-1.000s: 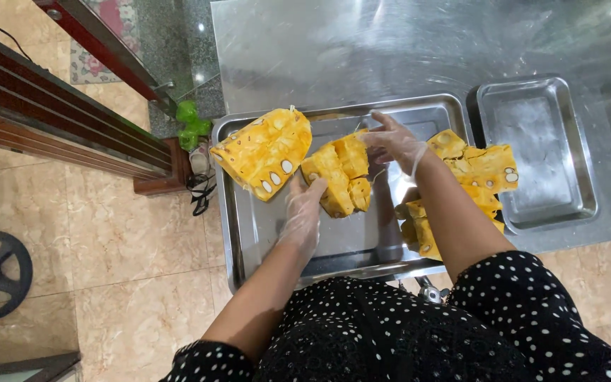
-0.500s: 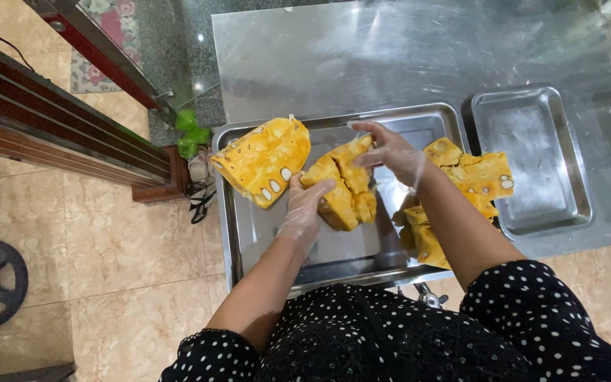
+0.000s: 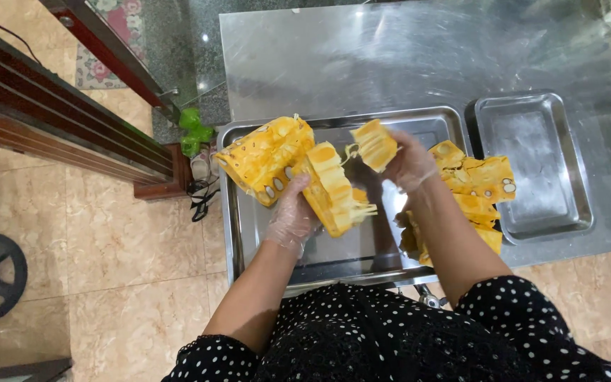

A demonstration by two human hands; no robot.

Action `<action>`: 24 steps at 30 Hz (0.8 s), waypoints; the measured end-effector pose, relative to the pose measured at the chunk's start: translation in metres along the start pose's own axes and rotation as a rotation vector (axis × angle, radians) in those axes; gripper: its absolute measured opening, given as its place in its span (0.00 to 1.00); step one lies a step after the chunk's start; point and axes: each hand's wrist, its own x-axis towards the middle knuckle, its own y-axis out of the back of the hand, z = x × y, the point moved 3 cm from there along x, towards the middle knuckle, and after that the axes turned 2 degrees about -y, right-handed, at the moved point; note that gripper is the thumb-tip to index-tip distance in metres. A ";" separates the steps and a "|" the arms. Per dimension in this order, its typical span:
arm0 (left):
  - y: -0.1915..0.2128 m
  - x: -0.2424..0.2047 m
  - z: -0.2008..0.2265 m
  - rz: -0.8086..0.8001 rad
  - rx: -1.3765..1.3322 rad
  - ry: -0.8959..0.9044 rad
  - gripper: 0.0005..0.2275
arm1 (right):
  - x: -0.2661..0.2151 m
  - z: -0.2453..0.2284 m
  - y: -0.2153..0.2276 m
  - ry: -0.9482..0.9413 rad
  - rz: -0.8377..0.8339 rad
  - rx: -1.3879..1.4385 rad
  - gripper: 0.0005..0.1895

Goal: Separating edible jackfruit pods from the rind and core by hand on a metal tray

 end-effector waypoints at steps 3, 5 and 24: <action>0.018 0.005 0.005 0.018 -0.039 0.021 0.26 | 0.029 -0.009 0.042 0.212 0.127 -0.295 0.24; 0.036 0.024 0.003 0.032 -0.039 0.019 0.29 | 0.037 -0.004 0.045 0.231 0.213 -0.481 0.29; -0.023 -0.014 0.034 0.061 -0.140 -0.215 0.26 | -0.070 0.058 -0.006 0.136 0.026 -0.504 0.28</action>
